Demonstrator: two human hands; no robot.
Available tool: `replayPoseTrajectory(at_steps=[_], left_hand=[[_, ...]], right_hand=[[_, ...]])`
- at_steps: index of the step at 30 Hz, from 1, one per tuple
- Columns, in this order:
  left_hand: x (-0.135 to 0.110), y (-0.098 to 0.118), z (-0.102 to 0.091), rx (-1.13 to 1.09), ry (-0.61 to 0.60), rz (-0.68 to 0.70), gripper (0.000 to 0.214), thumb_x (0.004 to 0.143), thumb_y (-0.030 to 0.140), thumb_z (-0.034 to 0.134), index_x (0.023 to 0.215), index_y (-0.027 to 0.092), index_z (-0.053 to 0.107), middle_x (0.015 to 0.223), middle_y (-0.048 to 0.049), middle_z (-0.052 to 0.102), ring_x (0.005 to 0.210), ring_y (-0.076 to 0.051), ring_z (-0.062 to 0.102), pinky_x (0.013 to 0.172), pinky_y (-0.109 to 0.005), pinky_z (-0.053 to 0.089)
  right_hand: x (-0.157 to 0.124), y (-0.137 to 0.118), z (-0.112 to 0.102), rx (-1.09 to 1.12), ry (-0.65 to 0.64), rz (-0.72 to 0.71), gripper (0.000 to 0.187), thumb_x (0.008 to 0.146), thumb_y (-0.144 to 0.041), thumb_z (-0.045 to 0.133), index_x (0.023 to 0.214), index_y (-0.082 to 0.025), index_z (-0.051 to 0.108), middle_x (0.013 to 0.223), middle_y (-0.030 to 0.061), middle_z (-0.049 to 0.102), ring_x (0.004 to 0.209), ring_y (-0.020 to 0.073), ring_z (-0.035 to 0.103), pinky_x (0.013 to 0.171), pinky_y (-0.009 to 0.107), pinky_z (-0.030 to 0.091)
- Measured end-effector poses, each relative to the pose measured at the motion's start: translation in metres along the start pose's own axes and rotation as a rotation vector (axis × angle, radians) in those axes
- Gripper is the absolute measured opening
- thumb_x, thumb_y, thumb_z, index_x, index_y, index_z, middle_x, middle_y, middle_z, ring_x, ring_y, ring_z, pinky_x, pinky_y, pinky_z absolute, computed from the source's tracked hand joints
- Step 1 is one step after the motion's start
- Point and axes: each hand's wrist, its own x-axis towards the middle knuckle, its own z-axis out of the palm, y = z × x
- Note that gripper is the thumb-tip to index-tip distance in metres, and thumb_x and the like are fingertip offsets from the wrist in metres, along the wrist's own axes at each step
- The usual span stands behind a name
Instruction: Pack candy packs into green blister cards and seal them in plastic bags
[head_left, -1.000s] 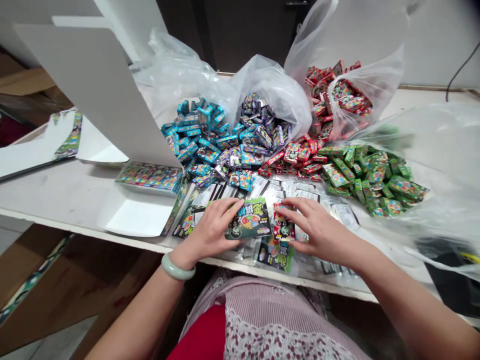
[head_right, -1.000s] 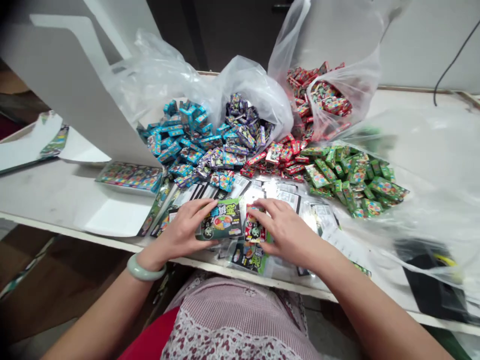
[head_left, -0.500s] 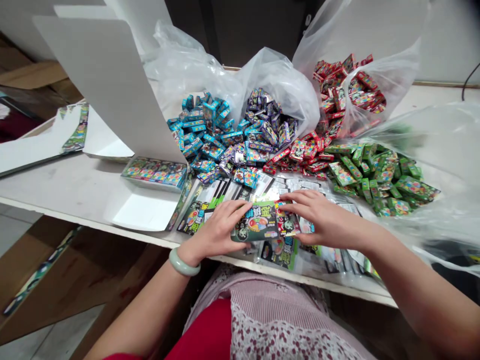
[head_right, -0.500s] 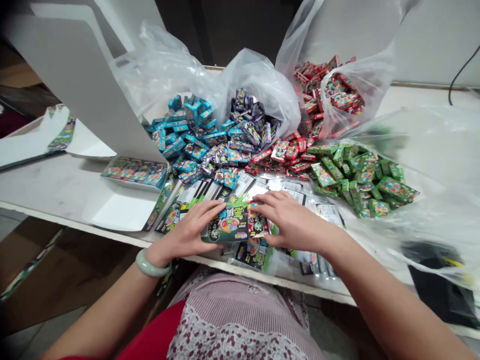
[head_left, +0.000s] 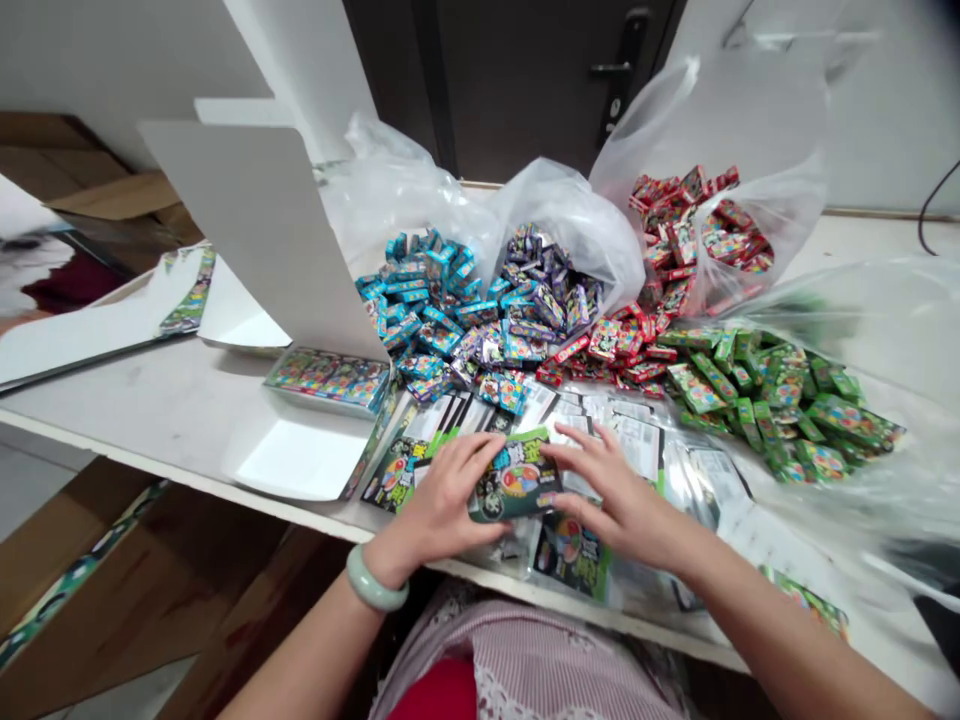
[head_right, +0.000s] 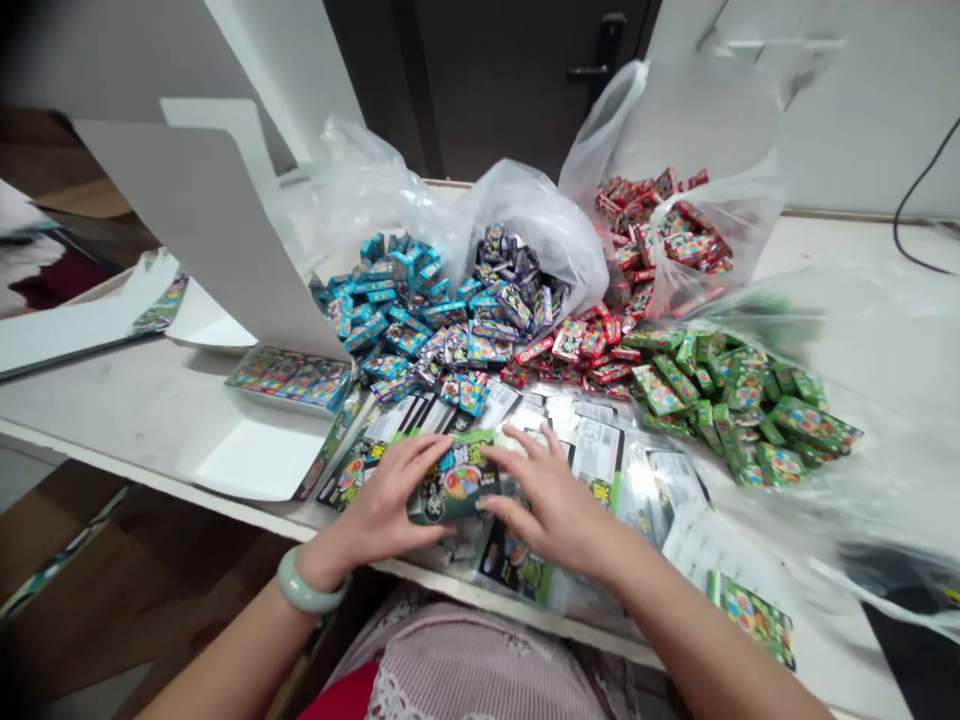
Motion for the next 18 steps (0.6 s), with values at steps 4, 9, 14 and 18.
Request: replayPoseTrajectory(at_steps=[4, 9, 14, 18], left_hand=[[-0.004, -0.007, -0.005, 0.021, 0.021, -0.045, 0.096, 0.07, 0.039, 0.078, 0.148, 0.025, 0.025, 0.138, -0.0142, 0.046, 0.127, -0.034, 0.044, 0.106, -0.053, 0.041], [-0.012, -0.016, -0.023, 0.095, 0.09, -0.095, 0.095, 0.07, 0.034, 0.078, 0.148, 0.026, 0.023, 0.138, -0.0146, 0.044, 0.127, -0.035, 0.045, 0.106, -0.054, 0.041], [-0.02, -0.018, -0.03, 0.116, 0.106, -0.111, 0.094, 0.072, 0.031, 0.077, 0.148, 0.026, 0.023, 0.139, -0.0139, 0.044, 0.127, -0.034, 0.045, 0.106, -0.054, 0.042], [-0.027, -0.028, -0.032, 0.141, 0.131, -0.143, 0.09, 0.074, 0.035, 0.075, 0.148, 0.026, 0.024, 0.138, -0.0136, 0.044, 0.127, -0.034, 0.046, 0.106, -0.052, 0.042]], right_hand=[[0.027, 0.016, 0.006, 0.048, 0.105, -0.011, 0.037, 0.096, -0.037, 0.047, 0.132, -0.03, 0.05, 0.128, 0.0067, 0.063, 0.129, 0.027, 0.049, 0.112, 0.058, 0.028], [0.121, 0.069, -0.008, -0.068, 0.324, 0.189, 0.024, 0.087, -0.026, 0.06, 0.108, -0.02, 0.067, 0.115, 0.0119, 0.07, 0.112, 0.0298, 0.059, 0.1, 0.049, 0.039], [0.188, 0.097, -0.01, -0.02, 0.345, 0.224, 0.026, 0.075, -0.011, 0.063, 0.099, -0.018, 0.069, 0.112, 0.0138, 0.071, 0.115, 0.0324, 0.055, 0.103, 0.05, 0.032], [0.183, 0.098, -0.011, 0.144, 0.425, 0.265, 0.021, 0.084, -0.024, 0.055, 0.101, -0.017, 0.064, 0.105, 0.0126, 0.07, 0.105, 0.0278, 0.06, 0.095, 0.045, 0.04]])
